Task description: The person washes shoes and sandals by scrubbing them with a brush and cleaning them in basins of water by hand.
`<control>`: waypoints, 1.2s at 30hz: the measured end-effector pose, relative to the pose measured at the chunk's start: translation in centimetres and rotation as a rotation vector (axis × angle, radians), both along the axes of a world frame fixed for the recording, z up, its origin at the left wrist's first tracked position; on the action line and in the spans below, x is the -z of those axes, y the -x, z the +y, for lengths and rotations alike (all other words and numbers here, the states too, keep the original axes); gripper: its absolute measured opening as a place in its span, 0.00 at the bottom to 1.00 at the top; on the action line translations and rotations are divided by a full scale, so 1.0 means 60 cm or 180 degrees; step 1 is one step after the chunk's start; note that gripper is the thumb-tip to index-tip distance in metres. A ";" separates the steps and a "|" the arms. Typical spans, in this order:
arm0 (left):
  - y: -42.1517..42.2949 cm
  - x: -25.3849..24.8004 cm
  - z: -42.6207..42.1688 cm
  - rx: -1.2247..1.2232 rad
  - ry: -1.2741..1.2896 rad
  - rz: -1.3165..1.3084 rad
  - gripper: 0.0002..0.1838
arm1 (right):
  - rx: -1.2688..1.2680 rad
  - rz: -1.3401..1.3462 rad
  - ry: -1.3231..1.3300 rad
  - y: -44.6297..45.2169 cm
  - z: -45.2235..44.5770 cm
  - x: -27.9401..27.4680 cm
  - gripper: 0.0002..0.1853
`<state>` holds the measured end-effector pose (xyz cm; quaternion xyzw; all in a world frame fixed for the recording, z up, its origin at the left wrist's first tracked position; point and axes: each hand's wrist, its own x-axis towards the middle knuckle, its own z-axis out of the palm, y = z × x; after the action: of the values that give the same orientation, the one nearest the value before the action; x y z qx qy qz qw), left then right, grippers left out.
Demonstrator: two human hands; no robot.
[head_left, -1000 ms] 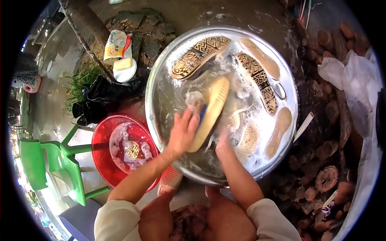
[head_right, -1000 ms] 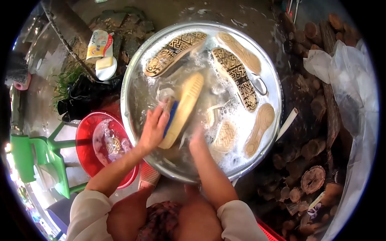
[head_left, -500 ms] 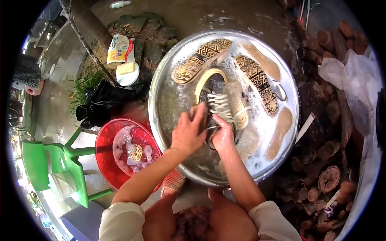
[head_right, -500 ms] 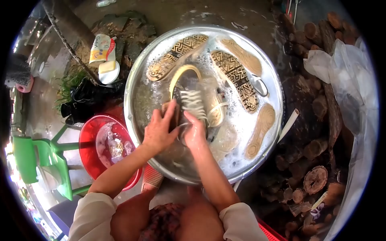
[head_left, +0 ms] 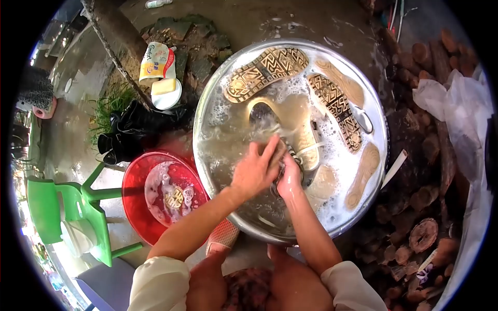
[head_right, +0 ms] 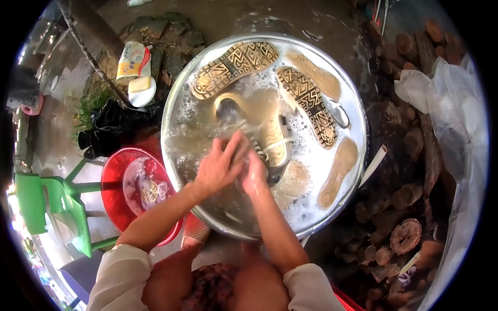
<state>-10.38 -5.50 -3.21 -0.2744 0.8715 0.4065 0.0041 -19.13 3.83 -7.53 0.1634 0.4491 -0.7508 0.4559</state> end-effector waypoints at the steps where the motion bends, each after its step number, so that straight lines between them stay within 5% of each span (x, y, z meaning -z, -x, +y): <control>1: 0.010 0.015 -0.018 -0.0040 0.0502 0.0358 0.41 | 0.0025 -0.0072 0.0119 0.005 0.001 -0.016 0.24; 4: 0.043 0.040 -0.064 -0.0219 0.1373 0.0615 0.38 | -0.0095 0.0052 0.0377 0.007 0.011 -0.046 0.24; 8: 0.059 0.017 -0.050 -0.1241 0.0352 0.0424 0.36 | -0.0254 0.0172 0.0577 0.007 -0.011 -0.068 0.28; 12: 0.018 -0.027 0.025 -0.0387 -0.0254 0.0119 0.38 | -0.0228 -0.0181 0.0187 0.040 -0.007 -0.064 0.37; 14: 0.006 -0.010 0.075 -0.0095 0.0184 0.0373 0.37 | -0.0592 -0.0554 0.0687 0.055 0.019 -0.002 0.37; 16: 0.024 -0.011 0.027 -0.0058 0.0428 -0.0132 0.34 | -0.0124 0.0053 -0.0532 0.015 -0.008 -0.105 0.37; 18: 0.042 0.007 -0.028 -0.0229 0.0975 -0.0091 0.34 | -0.0315 0.0277 0.0312 0.017 0.019 -0.002 0.33; 20: 0.040 0.038 -0.069 -0.0290 0.1805 0.0273 0.35 | -0.0401 -0.0033 0.0550 0.010 0.017 -0.024 0.27; 24: 0.010 0.019 -0.075 -0.1117 0.0531 0.0102 0.34 | -0.1027 0.1505 -0.0527 0.008 0.013 -0.008 0.25; 27: -0.022 0.012 -0.059 -0.1615 -0.0327 0.0396 0.34 | -0.1263 0.1666 -0.1876 0.015 -0.013 -0.004 0.23; 30: -0.064 0.029 -0.053 -0.1684 -0.0488 0.0771 0.34 | -0.1533 0.0917 -0.1556 0.046 -0.014 0.127 0.18; 31: -0.078 0.024 -0.049 -0.1809 -0.0744 0.1040 0.32 | -0.1608 0.0612 -0.0357 0.056 -0.015 0.127 0.13; 36: -0.172 -0.045 -0.059 -0.2228 -0.1804 0.1808 0.30 | -0.0345 -0.0126 -0.0823 0.006 -0.027 0.039 0.14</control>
<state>-0.04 -9.06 -0.49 -0.4160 0.5507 0.6613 -0.2940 -19.47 2.24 -9.89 0.2111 0.5412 -0.6576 0.4797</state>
